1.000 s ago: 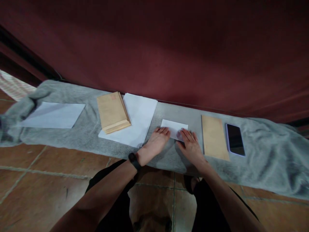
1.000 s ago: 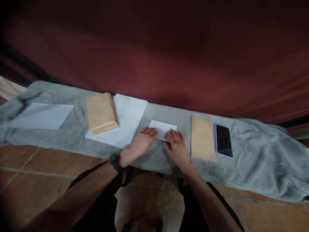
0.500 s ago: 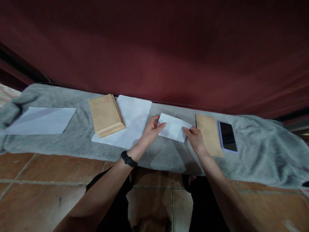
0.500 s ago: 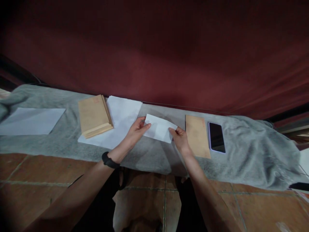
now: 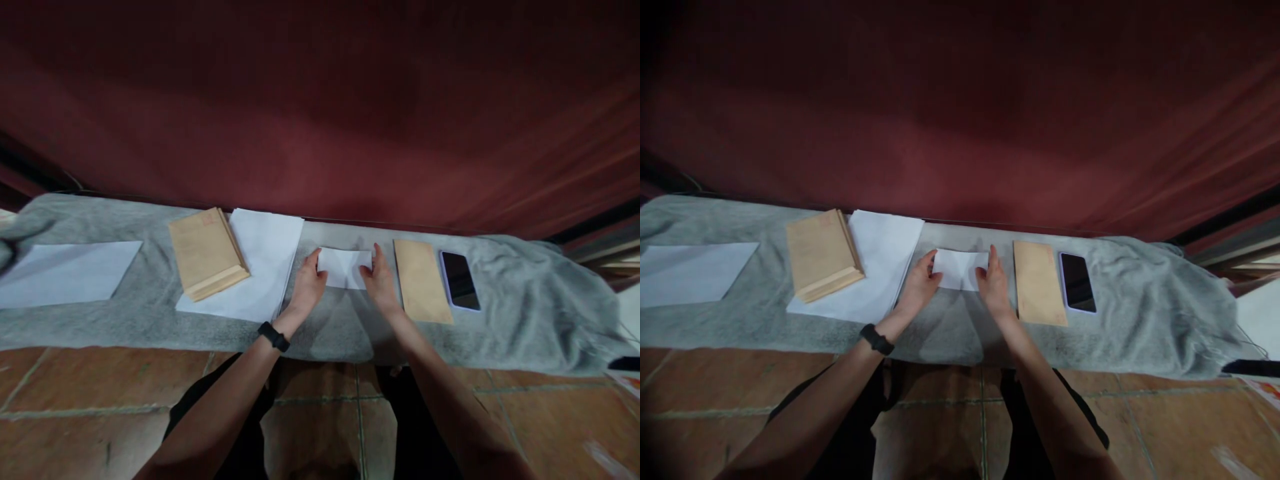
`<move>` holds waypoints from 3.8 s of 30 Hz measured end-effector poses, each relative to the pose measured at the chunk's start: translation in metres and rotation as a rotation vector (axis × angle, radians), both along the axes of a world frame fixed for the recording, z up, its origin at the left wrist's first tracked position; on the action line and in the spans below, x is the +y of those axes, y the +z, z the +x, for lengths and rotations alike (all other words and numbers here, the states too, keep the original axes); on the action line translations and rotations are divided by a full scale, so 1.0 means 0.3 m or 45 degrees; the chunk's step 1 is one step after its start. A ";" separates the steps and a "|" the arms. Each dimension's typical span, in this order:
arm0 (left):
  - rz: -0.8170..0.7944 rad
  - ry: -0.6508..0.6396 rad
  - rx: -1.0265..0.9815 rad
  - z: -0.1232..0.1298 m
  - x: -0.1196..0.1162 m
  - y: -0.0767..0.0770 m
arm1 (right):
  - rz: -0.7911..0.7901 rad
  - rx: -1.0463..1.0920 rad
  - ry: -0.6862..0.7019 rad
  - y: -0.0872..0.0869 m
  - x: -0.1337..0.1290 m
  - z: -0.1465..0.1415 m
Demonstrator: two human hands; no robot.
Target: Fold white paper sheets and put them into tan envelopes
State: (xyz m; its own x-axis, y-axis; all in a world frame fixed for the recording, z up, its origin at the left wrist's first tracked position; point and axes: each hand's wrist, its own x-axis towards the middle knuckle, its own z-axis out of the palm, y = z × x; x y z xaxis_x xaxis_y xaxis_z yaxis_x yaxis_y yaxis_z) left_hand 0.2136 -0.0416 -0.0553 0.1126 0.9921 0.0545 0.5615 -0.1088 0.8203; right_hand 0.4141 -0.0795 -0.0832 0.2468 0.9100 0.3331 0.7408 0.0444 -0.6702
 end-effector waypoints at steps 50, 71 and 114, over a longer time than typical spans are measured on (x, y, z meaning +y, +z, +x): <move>0.366 -0.464 0.740 0.048 -0.187 -0.037 | -0.180 -0.759 0.388 0.021 -0.192 -0.145; 0.334 -0.290 0.894 0.010 -0.183 -0.035 | -0.260 -0.668 0.153 0.022 -0.211 -0.117; 0.405 -0.392 0.932 0.034 -0.147 0.023 | -0.401 -0.650 0.120 0.086 -0.155 -0.122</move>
